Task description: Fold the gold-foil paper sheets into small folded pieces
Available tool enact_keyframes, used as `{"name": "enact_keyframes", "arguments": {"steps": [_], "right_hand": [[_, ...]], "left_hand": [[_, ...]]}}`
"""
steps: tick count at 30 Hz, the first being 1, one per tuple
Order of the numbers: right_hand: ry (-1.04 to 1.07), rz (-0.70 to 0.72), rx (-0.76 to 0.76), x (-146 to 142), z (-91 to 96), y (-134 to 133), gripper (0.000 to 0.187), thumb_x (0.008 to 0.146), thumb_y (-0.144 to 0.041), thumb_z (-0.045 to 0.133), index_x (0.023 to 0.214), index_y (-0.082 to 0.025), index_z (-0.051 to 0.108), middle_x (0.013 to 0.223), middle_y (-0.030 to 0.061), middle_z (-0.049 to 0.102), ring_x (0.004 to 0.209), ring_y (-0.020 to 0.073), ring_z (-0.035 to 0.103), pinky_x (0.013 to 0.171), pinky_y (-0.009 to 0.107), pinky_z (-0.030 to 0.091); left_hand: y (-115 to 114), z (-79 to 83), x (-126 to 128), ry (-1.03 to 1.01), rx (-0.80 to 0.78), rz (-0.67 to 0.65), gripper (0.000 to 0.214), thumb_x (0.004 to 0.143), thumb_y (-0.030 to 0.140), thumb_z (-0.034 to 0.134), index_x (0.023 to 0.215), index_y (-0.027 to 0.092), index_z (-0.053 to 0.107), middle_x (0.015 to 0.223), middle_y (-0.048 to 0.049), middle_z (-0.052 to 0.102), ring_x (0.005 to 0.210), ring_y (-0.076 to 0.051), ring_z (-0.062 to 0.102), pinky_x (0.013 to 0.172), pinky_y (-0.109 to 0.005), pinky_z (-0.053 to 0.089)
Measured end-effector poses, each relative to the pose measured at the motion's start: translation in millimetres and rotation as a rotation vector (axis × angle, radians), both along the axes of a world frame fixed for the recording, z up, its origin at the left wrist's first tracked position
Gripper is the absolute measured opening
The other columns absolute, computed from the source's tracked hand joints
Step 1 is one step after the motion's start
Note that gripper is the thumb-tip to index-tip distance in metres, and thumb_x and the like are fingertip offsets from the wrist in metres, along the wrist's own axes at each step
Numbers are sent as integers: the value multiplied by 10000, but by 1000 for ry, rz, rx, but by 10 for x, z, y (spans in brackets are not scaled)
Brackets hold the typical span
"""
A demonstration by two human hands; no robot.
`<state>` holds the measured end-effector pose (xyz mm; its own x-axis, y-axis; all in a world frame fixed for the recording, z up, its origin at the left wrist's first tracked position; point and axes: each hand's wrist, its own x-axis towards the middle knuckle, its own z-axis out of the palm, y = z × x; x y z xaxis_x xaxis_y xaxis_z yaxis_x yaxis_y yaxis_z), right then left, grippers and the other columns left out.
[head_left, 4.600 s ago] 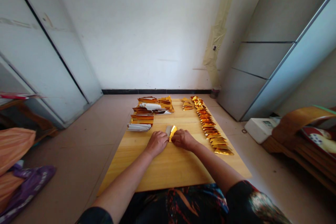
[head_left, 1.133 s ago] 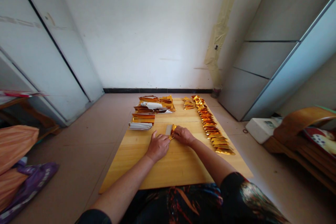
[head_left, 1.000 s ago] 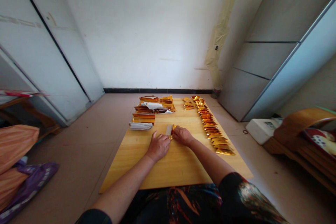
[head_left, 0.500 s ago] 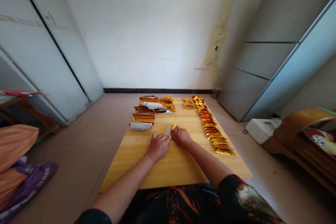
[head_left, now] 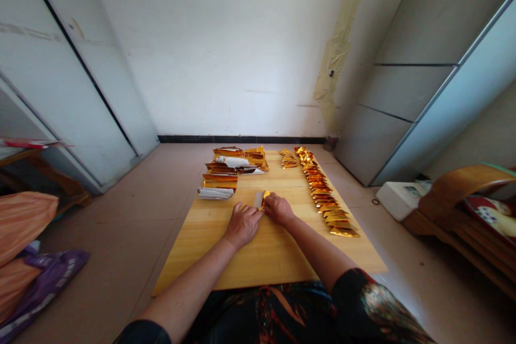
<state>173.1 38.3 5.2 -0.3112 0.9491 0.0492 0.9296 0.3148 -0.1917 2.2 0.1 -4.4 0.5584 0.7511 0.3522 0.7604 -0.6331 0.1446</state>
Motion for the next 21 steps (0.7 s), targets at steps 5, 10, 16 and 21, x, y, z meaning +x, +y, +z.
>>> {"name": "enact_keyframes", "arguments": {"steps": [5, 10, 16, 21], "right_hand": [[113, -20, -34, 27, -3, 30, 98, 834, -255, 552, 888, -217, 624, 957, 10, 593, 722, 103, 555, 612, 205, 342], [241, -34, -91, 58, -12, 108, 40, 770, -212, 623, 800, -191, 637, 885, 3, 584, 713, 99, 539, 613, 193, 351], [333, 31, -70, 156, -50, 202, 80, 731, -99, 617, 746, -170, 651, 837, 7, 589, 751, 109, 545, 679, 194, 397], [333, 4, -77, 153, -29, 168, 90, 750, -103, 597, 761, -171, 656, 853, 6, 597, 773, 106, 559, 703, 192, 409]], "left_hand": [[12, -36, 6, 12, -1, 15, 349, 794, 123, 507, 1081, 281, 625, 993, -38, 660, 969, -209, 554, 967, -468, 277], [26, -35, 13, -8, -84, 51, 312, 806, 149, 514, 1044, 292, 658, 1037, -26, 652, 993, -200, 537, 885, -389, 346], [-7, 13, 34, -18, -111, 82, 313, 804, 158, 521, 1042, 307, 660, 1062, -18, 647, 998, -198, 530, 885, -381, 344], [-16, 16, 37, -34, -98, 78, 314, 802, 145, 520, 1031, 306, 664, 1054, -19, 651, 993, -198, 534, 887, -386, 347]]}}
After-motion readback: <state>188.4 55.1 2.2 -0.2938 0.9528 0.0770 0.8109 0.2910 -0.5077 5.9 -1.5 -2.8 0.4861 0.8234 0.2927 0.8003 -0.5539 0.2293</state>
